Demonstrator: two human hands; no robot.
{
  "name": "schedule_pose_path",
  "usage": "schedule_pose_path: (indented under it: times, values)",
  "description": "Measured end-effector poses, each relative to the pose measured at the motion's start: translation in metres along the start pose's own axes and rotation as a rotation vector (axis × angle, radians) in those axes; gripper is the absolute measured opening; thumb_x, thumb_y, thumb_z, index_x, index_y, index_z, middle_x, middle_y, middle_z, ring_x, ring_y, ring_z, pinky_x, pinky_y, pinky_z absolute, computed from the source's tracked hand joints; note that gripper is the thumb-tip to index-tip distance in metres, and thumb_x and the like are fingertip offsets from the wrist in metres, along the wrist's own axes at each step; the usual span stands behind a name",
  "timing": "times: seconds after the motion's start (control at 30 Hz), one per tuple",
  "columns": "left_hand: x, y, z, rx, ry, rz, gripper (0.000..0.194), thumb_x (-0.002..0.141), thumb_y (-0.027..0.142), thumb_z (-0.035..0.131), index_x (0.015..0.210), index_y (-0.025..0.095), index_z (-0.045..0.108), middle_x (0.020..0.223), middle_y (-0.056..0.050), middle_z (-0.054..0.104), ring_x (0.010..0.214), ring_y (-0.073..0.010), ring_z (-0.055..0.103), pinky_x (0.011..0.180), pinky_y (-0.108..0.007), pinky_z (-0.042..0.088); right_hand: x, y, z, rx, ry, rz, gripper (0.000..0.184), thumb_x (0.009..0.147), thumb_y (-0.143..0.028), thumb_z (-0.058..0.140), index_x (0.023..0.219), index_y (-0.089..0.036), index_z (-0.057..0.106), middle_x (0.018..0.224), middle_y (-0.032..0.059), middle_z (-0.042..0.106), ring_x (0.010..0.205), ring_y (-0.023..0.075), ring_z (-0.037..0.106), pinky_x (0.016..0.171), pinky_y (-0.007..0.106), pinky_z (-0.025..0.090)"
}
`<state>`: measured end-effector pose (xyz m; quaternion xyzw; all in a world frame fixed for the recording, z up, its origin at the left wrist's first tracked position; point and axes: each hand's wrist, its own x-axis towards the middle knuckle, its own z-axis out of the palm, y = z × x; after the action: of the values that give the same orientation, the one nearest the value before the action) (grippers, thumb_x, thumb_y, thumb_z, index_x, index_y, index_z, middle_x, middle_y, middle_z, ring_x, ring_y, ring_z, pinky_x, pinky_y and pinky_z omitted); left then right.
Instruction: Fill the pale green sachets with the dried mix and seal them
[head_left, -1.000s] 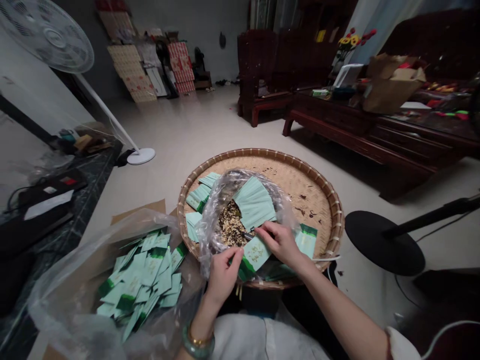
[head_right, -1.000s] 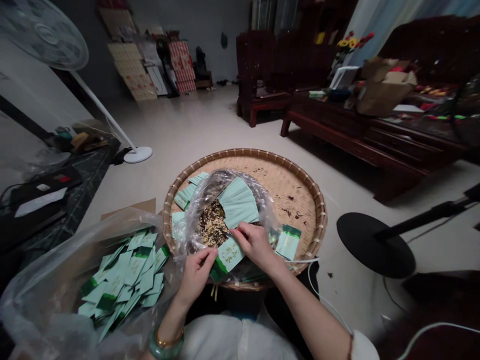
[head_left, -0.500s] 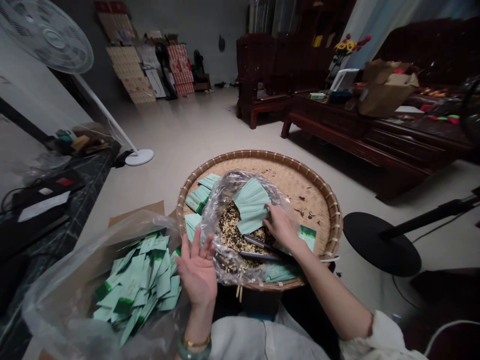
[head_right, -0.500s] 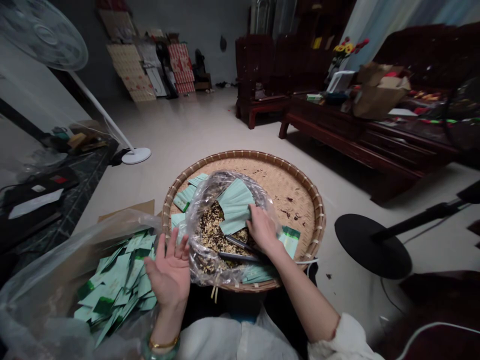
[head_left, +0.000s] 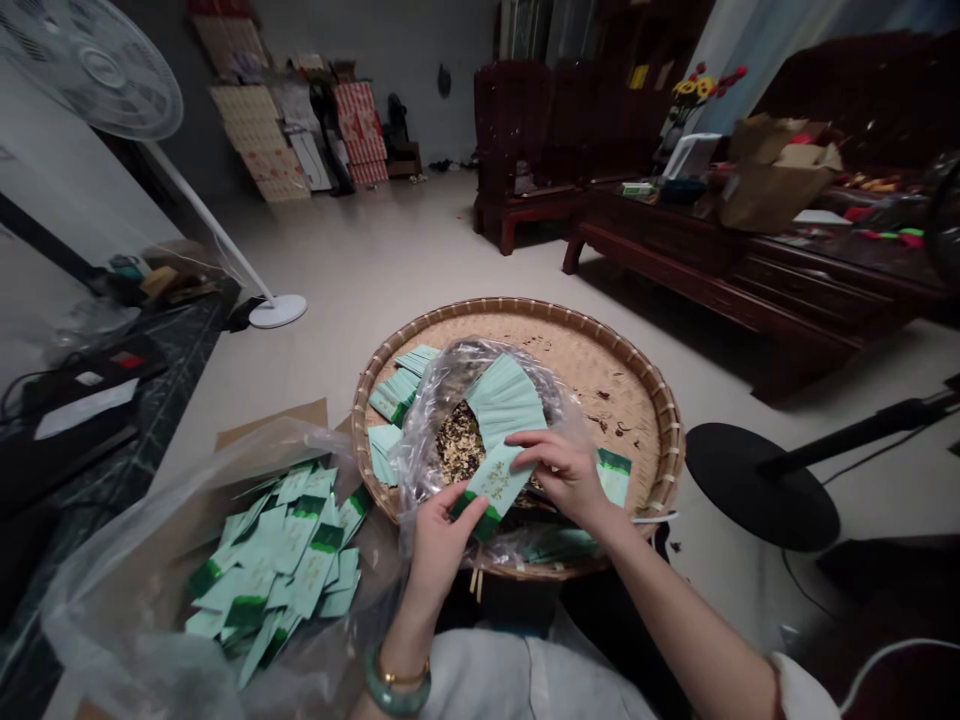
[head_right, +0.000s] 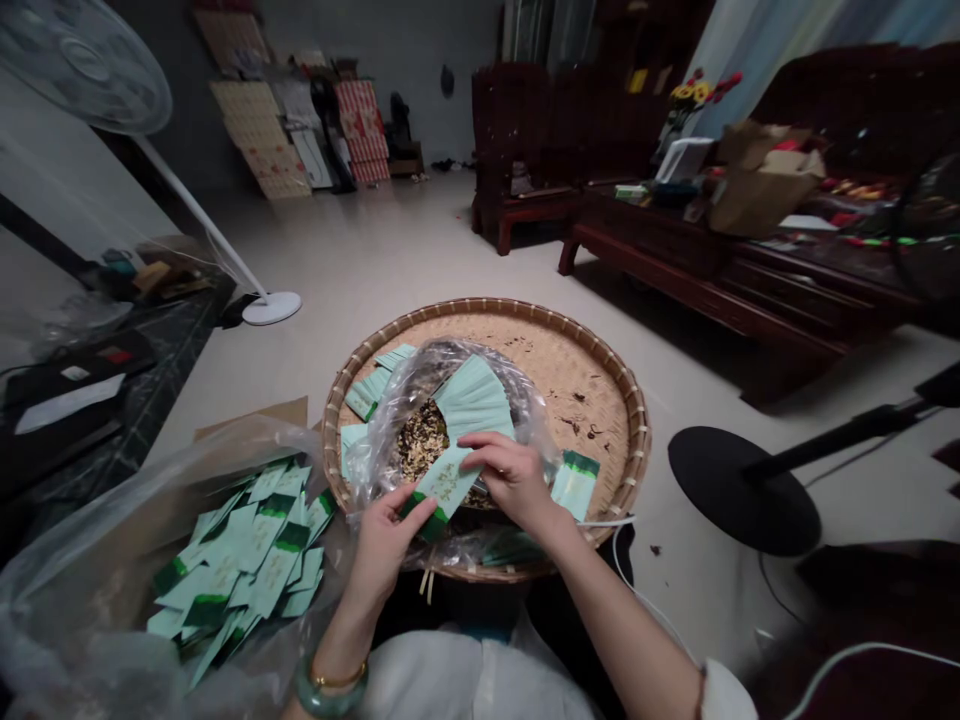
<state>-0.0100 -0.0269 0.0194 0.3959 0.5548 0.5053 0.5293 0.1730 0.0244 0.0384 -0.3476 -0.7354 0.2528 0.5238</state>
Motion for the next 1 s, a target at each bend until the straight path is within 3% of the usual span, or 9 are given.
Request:
schedule_pose_path:
  times: [0.1,0.17,0.27,0.4,0.5,0.6,0.77,0.87,1.0]
  values:
    - [-0.002,0.000,0.000,0.098,0.106,0.058,0.024,0.065,0.032,0.072,0.081,0.015,0.075,0.078,-0.006,0.075,0.071,-0.0194,0.068,0.067,-0.028,0.055,-0.002,-0.004,0.006,0.078,0.068,0.219,0.030,0.092,-0.019,0.041,0.110,-0.022,0.064,0.104,0.0090,0.069,0.090,0.0182,0.067,0.069,0.030,0.056]
    - [-0.003,-0.001,0.000,0.138,0.149,0.097,0.022,0.065,0.032,0.071,0.079,0.015,0.075,0.077,-0.006,0.075,0.070,-0.0192,0.068,0.066,-0.027,0.055,-0.004,-0.007,0.009,0.065,0.043,0.280,0.032,0.094,-0.024,0.041,0.121,-0.021,0.059,0.108,0.0098,0.067,0.093,0.0191,0.066,0.070,0.030,0.056]
    - [-0.005,-0.002,0.001,0.155,0.174,0.100,0.024,0.064,0.033,0.072,0.080,0.015,0.076,0.075,-0.006,0.075,0.066,-0.0188,0.067,0.062,-0.027,0.055,-0.009,-0.013,0.013,-0.115,-0.009,0.164,0.032,0.091,-0.024,0.049,0.121,-0.021,0.059,0.111,0.0103,0.066,0.102,0.0212,0.062,0.084,0.035,0.053]
    - [-0.005,-0.005,0.003,0.143,0.189,0.097,0.027,0.064,0.034,0.072,0.081,0.014,0.075,0.076,-0.006,0.075,0.065,-0.0187,0.067,0.062,-0.027,0.056,-0.015,-0.014,0.018,-0.314,0.053,-0.035,0.039,0.090,-0.016,0.050,0.128,-0.021,0.054,0.110,0.0110,0.066,0.102,0.0216,0.061,0.087,0.037,0.052]
    - [-0.005,-0.006,0.003,0.133,0.177,0.101,0.026,0.064,0.033,0.073,0.081,0.014,0.075,0.077,-0.006,0.075,0.067,-0.0189,0.067,0.064,-0.027,0.056,-0.019,-0.012,0.020,-0.371,0.061,-0.107,0.043,0.088,-0.012,0.051,0.131,-0.021,0.052,0.114,0.0117,0.065,0.105,0.0219,0.061,0.091,0.037,0.050]
    - [-0.005,-0.004,0.003,0.100,0.152,0.087,0.026,0.064,0.034,0.073,0.082,0.014,0.075,0.078,-0.006,0.075,0.068,-0.0190,0.068,0.064,-0.027,0.056,-0.020,-0.010,0.020,-0.351,0.059,-0.088,0.037,0.089,-0.014,0.051,0.124,-0.022,0.057,0.114,0.0112,0.066,0.105,0.0219,0.062,0.091,0.037,0.050]
    - [-0.006,-0.002,0.004,0.121,0.173,0.096,0.023,0.062,0.032,0.074,0.077,0.015,0.076,0.074,-0.006,0.075,0.065,-0.0191,0.067,0.061,-0.027,0.055,-0.019,-0.011,0.018,-0.240,0.122,0.101,0.032,0.088,-0.024,0.056,0.119,-0.022,0.060,0.095,0.0086,0.069,0.076,0.0176,0.065,0.066,0.029,0.054]
    - [-0.006,-0.003,0.004,0.145,0.176,0.102,0.023,0.062,0.032,0.074,0.077,0.015,0.076,0.074,-0.006,0.075,0.065,-0.0192,0.067,0.061,-0.027,0.055,-0.018,-0.014,0.018,-0.254,0.094,0.034,0.030,0.088,-0.020,0.055,0.117,-0.022,0.062,0.091,0.0077,0.069,0.081,0.0190,0.064,0.071,0.032,0.053]
    - [-0.005,-0.003,0.004,0.124,0.155,0.085,0.024,0.063,0.032,0.074,0.079,0.015,0.076,0.074,-0.006,0.075,0.064,-0.0187,0.067,0.060,-0.026,0.055,-0.020,-0.014,0.019,-0.323,0.138,-0.107,0.041,0.086,-0.010,0.055,0.124,-0.024,0.058,0.095,0.0083,0.070,0.086,0.0205,0.063,0.076,0.035,0.053]
